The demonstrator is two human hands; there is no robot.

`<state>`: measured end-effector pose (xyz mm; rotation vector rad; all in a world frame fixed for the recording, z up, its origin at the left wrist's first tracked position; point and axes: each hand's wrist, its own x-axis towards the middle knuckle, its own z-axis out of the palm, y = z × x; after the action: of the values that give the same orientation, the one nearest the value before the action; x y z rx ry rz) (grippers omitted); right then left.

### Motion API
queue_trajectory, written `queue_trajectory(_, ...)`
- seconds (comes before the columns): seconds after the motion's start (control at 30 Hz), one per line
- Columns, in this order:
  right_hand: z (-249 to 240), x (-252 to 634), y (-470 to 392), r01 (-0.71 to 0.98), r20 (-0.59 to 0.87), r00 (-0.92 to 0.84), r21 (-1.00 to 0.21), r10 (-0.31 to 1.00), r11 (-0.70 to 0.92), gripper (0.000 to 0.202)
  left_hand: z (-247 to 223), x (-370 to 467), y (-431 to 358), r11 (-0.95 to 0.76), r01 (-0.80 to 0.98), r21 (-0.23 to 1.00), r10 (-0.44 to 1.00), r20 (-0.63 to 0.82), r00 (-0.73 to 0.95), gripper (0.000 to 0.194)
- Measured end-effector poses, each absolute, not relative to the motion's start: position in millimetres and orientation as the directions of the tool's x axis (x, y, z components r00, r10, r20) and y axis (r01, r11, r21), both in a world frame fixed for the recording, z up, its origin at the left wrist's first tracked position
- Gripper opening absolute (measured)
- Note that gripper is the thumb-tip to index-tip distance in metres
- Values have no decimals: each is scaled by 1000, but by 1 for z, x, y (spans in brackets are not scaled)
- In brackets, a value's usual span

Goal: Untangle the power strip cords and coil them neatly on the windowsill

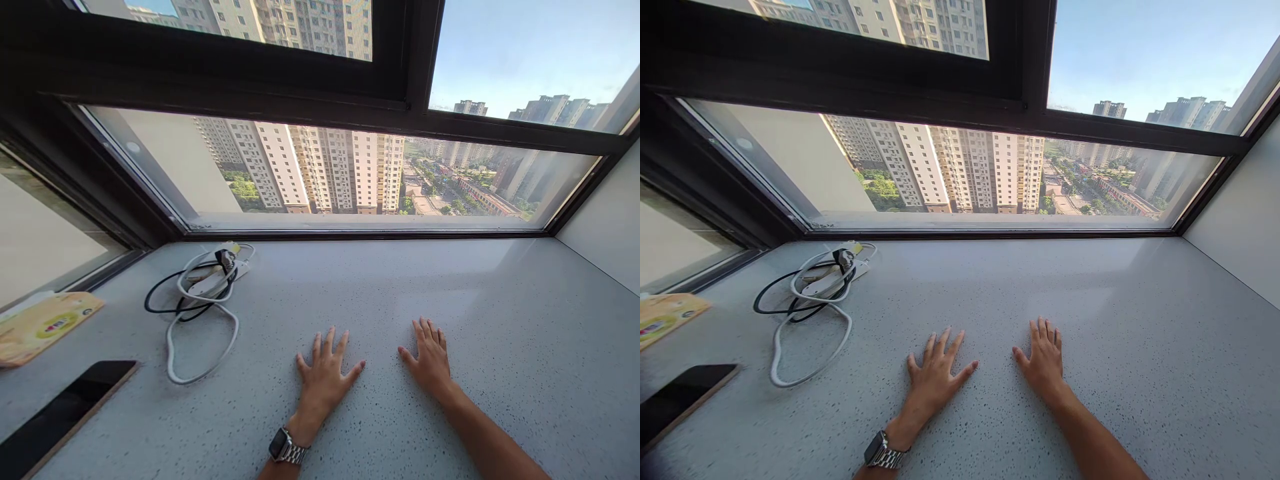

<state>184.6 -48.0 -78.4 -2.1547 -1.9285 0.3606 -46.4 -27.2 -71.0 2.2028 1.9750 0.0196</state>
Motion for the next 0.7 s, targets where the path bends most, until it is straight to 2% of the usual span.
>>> queue_trajectory(0.53, -72, 184, -49, 946, -51, 88, -308, 995, -99, 69, -76, -51, -27, -120, 976, 181, 989, -68, 134, 76)
queue_trajectory(0.63, -73, 184, -48, 944, -42, 96, -314, 994, -104, 69, -63, -68, -16, -122, 956, 266, 986, -79, 148, 73)
queue_trajectory(0.7, -73, 184, -48, 941, -32, 102, -320, 994, -107, 70, -46, -88, 2, -112, 934, 341, 992, -25, 128, 74)
